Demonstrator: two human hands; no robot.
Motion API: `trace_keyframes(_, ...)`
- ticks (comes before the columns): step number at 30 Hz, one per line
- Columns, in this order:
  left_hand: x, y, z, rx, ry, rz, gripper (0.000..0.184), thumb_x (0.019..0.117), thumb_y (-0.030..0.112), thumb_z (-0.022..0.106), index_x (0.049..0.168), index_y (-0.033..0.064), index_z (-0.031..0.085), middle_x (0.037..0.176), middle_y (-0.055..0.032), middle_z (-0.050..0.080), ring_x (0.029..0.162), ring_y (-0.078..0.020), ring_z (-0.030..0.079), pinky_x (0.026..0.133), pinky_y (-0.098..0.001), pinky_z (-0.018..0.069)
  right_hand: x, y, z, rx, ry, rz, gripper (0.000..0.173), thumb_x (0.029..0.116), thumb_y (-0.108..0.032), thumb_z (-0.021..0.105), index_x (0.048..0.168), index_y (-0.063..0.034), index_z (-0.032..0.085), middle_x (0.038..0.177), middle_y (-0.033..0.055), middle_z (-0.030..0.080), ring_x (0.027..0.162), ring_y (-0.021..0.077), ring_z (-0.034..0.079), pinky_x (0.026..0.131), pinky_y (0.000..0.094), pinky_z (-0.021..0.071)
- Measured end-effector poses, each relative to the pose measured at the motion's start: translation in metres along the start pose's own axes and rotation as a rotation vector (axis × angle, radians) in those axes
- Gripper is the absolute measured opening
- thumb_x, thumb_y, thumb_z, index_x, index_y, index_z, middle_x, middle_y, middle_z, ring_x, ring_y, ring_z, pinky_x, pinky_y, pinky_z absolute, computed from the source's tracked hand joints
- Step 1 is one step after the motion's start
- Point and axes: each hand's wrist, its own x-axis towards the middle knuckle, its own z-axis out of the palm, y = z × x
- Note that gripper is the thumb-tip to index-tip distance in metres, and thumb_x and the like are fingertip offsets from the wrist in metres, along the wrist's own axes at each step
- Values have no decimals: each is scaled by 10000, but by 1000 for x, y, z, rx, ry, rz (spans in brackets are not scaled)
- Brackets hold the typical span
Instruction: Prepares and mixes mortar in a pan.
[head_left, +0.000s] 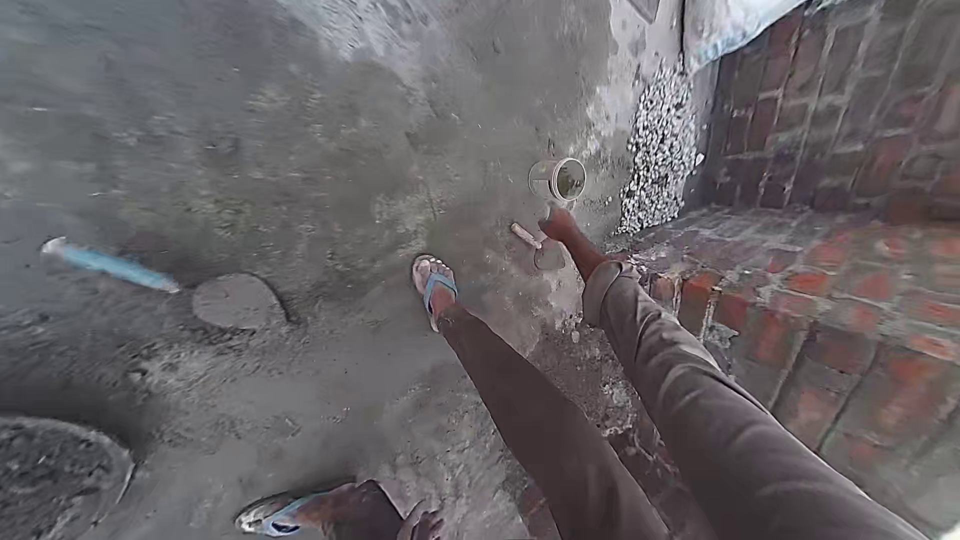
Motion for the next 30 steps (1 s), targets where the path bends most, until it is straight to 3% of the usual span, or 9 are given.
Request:
trace_keyframes(2, 10, 23, 21, 19, -10, 20, 475, 1111, 186, 346, 1498, -90, 350, 1295, -317, 570, 1072, -290, 650, 942, -430, 533, 40, 18, -4, 210, 46, 88, 603, 965, -428, 617, 1338, 43, 568, 1276, 292, 633, 1184, 444, 628, 951, 657, 504)
trace_keyframes(6, 16, 45, 36, 81, 26, -14, 443, 1100, 169, 364, 1464, -77, 422, 1242, -287, 622, 1052, -284, 672, 922, -430, 546, 93, 26, 21, 802, 15, 158, 684, 1012, -503, 585, 1523, -77, 428, 1427, 196, 572, 1230, 332, 626, 978, 519, 557)
trace_keyframes(11, 4, 40, 19, 136, 74, -12, 378, 1087, 140, 449, 1409, -42, 523, 1165, -234, 687, 988, -270, 706, 874, -427, 575, 42, -2, 29, 210, 334, -70, 432, 996, -386, 608, 1318, -104, 667, 1271, 197, 685, 1218, 408, 626, 1028, 623, 473)
trace_keyframes(14, -20, 47, -9, 49, 128, 43, 357, 1083, 147, 479, 1379, -37, 556, 1160, -226, 693, 996, -284, 707, 889, -447, 577, -76, -72, 27, 87, 171, -440, 420, 1055, -346, 553, 1329, -44, 652, 1317, 252, 653, 1211, 484, 616, 1006, 700, 450)
trace_keyframes(16, -27, 49, -29, -1, 120, 99, 368, 1083, 163, 474, 1380, -39, 558, 1177, -228, 688, 1020, -287, 705, 919, -448, 574, -147, -116, 42, 13, 91, -605, 382, 1041, -288, 582, 1308, -24, 655, 1184, 299, 685, 1083, 527, 662, 881, 721, 505)
trace_keyframes(19, -35, 43, -67, -73, 92, 159, 394, 1087, 155, 467, 1412, -62, 512, 1217, -255, 661, 1059, -307, 686, 948, -452, 554, -243, -194, 77, -135, -186, -747, 382, 1043, -239, 553, 1365, -48, 631, 1271, 271, 662, 1197, 478, 623, 1002, 651, 472)
trace_keyframes(23, -15, 11, -147, -152, 141, 219, 402, 1087, 172, 472, 1425, -42, 514, 1259, -247, 658, 1119, -321, 675, 993, -469, 535, -346, -331, 160, -364, -408, -951, 418, 1046, -298, 529, 1358, -44, 642, 1352, 238, 638, 1271, 440, 592, 1049, 635, 442)
trace_keyframes(26, 25, -19, -230, -144, 180, 303, 422, 1085, 208, 478, 1428, -34, 526, 1261, -251, 659, 1136, -340, 670, 1018, -502, 527, -411, -428, 242, -527, -489, -994, 537, 1003, -476, 586, 1256, -6, 653, 1270, 273, 649, 1222, 460, 602, 990, 670, 447)
trace_keyframes(30, 81, -54, -348, -168, 198, 387, 434, 1081, 215, 495, 1451, -11, 515, 1333, -232, 635, 1222, -338, 629, 1075, -508, 481, -448, -525, 341, -657, -470, -1001, 570, 976, -514, 641, 1203, 8, 674, 1205, 267, 666, 1152, 452, 635, 936, 670, 489)
